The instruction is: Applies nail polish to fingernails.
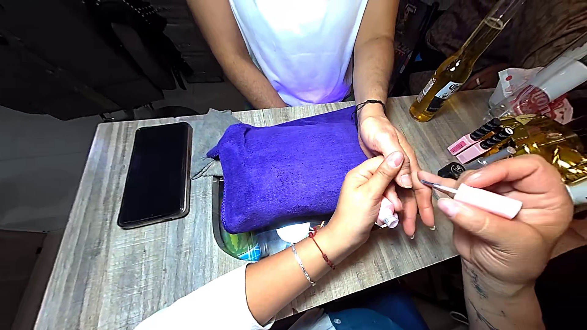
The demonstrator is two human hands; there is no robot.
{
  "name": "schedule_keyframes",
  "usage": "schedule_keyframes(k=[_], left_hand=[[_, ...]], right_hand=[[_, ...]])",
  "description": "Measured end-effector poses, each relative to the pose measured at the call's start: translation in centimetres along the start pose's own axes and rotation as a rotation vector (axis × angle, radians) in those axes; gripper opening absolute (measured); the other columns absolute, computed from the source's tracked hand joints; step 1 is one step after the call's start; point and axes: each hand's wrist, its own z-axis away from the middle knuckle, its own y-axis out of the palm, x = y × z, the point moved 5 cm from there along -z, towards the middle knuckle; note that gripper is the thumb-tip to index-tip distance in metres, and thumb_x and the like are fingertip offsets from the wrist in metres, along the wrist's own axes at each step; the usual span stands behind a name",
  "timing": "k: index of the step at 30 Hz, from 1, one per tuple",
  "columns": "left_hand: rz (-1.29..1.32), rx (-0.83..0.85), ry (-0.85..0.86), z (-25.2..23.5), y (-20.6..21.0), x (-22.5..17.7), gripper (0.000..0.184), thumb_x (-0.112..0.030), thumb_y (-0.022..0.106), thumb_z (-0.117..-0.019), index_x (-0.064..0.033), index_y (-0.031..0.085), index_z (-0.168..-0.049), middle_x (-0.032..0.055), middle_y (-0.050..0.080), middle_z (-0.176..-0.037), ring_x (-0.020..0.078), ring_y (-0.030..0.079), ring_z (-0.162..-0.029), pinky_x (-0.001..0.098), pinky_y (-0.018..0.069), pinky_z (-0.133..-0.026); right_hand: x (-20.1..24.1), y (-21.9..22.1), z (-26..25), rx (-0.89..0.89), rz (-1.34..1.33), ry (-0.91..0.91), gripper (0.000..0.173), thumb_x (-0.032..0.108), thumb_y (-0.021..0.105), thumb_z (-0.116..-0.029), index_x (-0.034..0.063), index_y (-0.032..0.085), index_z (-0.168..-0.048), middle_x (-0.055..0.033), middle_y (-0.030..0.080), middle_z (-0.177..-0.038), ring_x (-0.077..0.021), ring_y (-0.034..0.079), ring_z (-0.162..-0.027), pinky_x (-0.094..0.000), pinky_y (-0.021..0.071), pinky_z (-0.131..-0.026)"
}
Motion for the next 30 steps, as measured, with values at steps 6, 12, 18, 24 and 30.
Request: schedule_keyframes(k=[6, 12, 18, 24, 30], left_hand=[[-0.001, -0.001, -0.032, 0.2, 0.1, -0.3, 0.035, -0.022, 0.044, -0.1110, -0.0055, 0.060, -0.085, 0.0008, 0.051, -0.052, 0.0036, 0.052, -0.041, 0.0163, 0.0466, -0.041], [0.026, -0.006, -0.032, 0.0, 0.0, -0.2, 0.033, -0.019, 0.048, -0.1092, -0.0045, 0.061, -0.082, 0.0013, 0.052, -0.051, 0.0031, 0.051, -0.042, 0.0158, 0.0459, -0.042], [0.046, -0.012, -0.039, 0.0, -0.1, -0.2, 0.034, -0.017, 0.049, -0.1087, -0.0043, 0.060, -0.080, 0.0015, 0.051, -0.050, 0.0032, 0.051, -0.041, 0.0161, 0.0464, -0.042], [0.041, -0.018, -0.045, 0.1, 0.0, -0.3, 0.032, -0.018, 0.050, -0.1086, -0.0047, 0.060, -0.081, 0.0011, 0.050, -0.050, 0.0028, 0.050, -0.041, 0.0153, 0.0455, -0.042], [0.050, -0.016, -0.041, 0.1, 0.0, -0.2, 0.031, -0.017, 0.050, -0.1082, -0.0047, 0.059, -0.081, 0.0016, 0.050, -0.052, 0.0026, 0.050, -0.042, 0.0148, 0.0455, -0.043]], right_hand=[[0.0, 1.2, -0.8, 0.071, 0.179, -0.102, 0.032, -0.002, 0.077, -0.0707, 0.0168, 0.064, -0.094, 0.0101, 0.064, -0.087, -0.0052, 0.069, -0.081, -0.0369, 0.0649, -0.092], [0.2, 1.6, -0.5, 0.095, 0.388, -0.211, 0.025, 0.002, 0.077, -0.0732, 0.0147, 0.060, -0.087, 0.0090, 0.061, -0.083, -0.0038, 0.068, -0.080, -0.0363, 0.0651, -0.092], [0.1, 1.8, -0.2, 0.089, 0.427, -0.231, 0.025, 0.002, 0.078, -0.0721, 0.0145, 0.059, -0.084, 0.0085, 0.059, -0.081, -0.0036, 0.067, -0.080, -0.0375, 0.0646, -0.093], [0.0, 1.8, -0.1, 0.086, 0.428, -0.220, 0.026, 0.003, 0.078, -0.0718, 0.0145, 0.060, -0.085, 0.0090, 0.060, -0.080, -0.0040, 0.068, -0.081, -0.0379, 0.0646, -0.093], [0.1, 1.9, -0.1, 0.086, 0.443, -0.222, 0.025, 0.003, 0.078, -0.0724, 0.0141, 0.059, -0.084, 0.0085, 0.060, -0.080, -0.0044, 0.068, -0.080, -0.0387, 0.0641, -0.095]])
